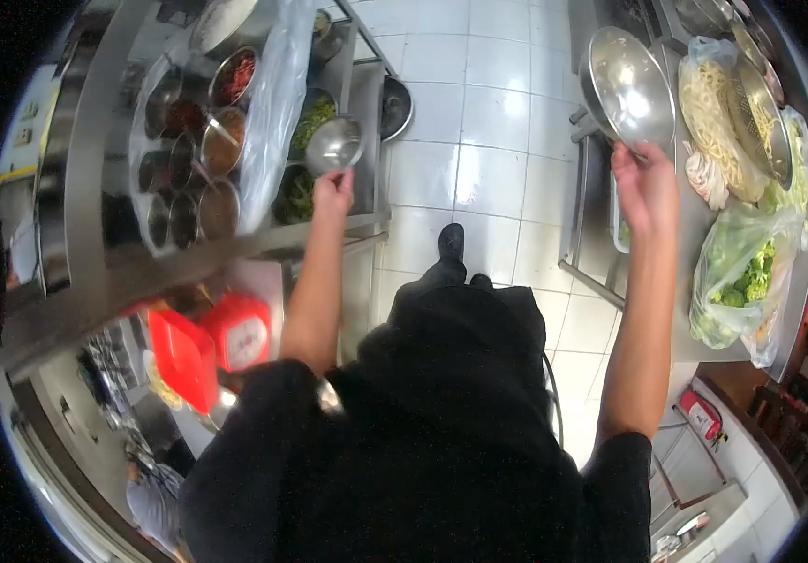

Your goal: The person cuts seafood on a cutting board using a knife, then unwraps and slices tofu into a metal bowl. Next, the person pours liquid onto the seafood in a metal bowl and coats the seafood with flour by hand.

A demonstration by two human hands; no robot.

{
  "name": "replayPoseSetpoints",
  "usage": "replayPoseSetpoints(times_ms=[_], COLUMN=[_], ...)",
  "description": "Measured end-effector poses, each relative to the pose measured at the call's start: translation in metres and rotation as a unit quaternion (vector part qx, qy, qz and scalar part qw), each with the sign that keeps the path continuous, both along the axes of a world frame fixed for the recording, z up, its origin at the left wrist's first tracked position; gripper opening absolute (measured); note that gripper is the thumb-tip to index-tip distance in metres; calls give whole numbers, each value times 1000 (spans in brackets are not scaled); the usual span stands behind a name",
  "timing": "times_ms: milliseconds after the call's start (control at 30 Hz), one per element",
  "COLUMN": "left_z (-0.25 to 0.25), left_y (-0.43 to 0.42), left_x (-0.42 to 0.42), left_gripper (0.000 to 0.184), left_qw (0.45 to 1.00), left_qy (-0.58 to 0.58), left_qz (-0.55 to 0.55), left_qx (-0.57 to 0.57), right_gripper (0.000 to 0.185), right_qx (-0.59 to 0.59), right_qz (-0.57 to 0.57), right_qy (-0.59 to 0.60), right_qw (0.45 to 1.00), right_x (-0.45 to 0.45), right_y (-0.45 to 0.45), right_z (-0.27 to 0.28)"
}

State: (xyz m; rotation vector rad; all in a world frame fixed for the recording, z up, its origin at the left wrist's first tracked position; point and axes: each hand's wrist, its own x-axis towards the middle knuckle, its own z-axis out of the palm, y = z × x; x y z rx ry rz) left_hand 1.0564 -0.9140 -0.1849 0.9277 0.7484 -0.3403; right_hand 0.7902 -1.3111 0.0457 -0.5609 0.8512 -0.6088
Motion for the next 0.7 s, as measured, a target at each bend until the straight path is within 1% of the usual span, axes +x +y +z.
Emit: replayPoseSetpoints(times_ms=[33,67,100,133,167,200,233,267,300,333,400,433,467,500,533,567,600,633,700], left_z=[-3,-6,11,29,-6,5,14,17,2,-14,-42,-64,-5,-27,-49,-45,-40,-49,-75], left_y=[10,19,19,18,28,28,31,35,45,50,70,79,52,58,54,42,36,37,42], left_x=[13,26,33,39,60,69,69,75,84,95,111,122,91,97,100,98,86,75,52], left_gripper=[16,18,21,26,28,32,34,35,31,31,31,32,42,41,41,41,41,36,27], left_qw=[976,907,793,643,635,671,556,569,575,558,542,555,563,604,808,966,990,990,980], left_qy=[-86,-171,-223,-261,-243,-216,-288,-253,-305,-317,-303,-281,-268,-259,-144,14,71,93,87], left_qz=[-146,-252,-346,-398,-350,-364,-380,-401,-384,-393,-408,-396,-474,-465,-380,-183,-83,-67,-138], left_qx=[140,291,449,600,644,608,681,672,655,658,668,675,621,594,426,182,93,82,115], right_gripper=[16,15,15,15,17,17,18,18,20,20,21,21,20,18,17,19,20,22,26], right_qx=[-1,-12,-24,-37,-35,-60,-76,-97,-84,-104,-156,-161,-162,-184,-201,-217,-230,-237,-254], right_qz=[2,-5,-15,-24,-32,-100,-107,-122,-136,-166,-236,-275,-307,-362,-410,-431,-458,-482,-525], right_qy=[12,4,-2,-8,-14,-11,-3,7,8,16,32,36,35,57,76,75,77,78,67], right_qw=[1000,1000,1000,999,999,993,991,988,987,981,958,947,937,912,886,873,855,840,809], right_x=[-5,-11,-23,-34,-52,-56,-68,-87,-112,-135,-178,-199,-219,-238,-257,-289,-314,-341,-400], right_y=[3,3,2,0,-8,-4,-5,-7,-11,-12,-9,-8,-6,-3,-3,-7,-8,-16,-28], right_z=[7,15,24,32,37,57,72,84,92,101,116,126,135,145,151,150,151,147,135])
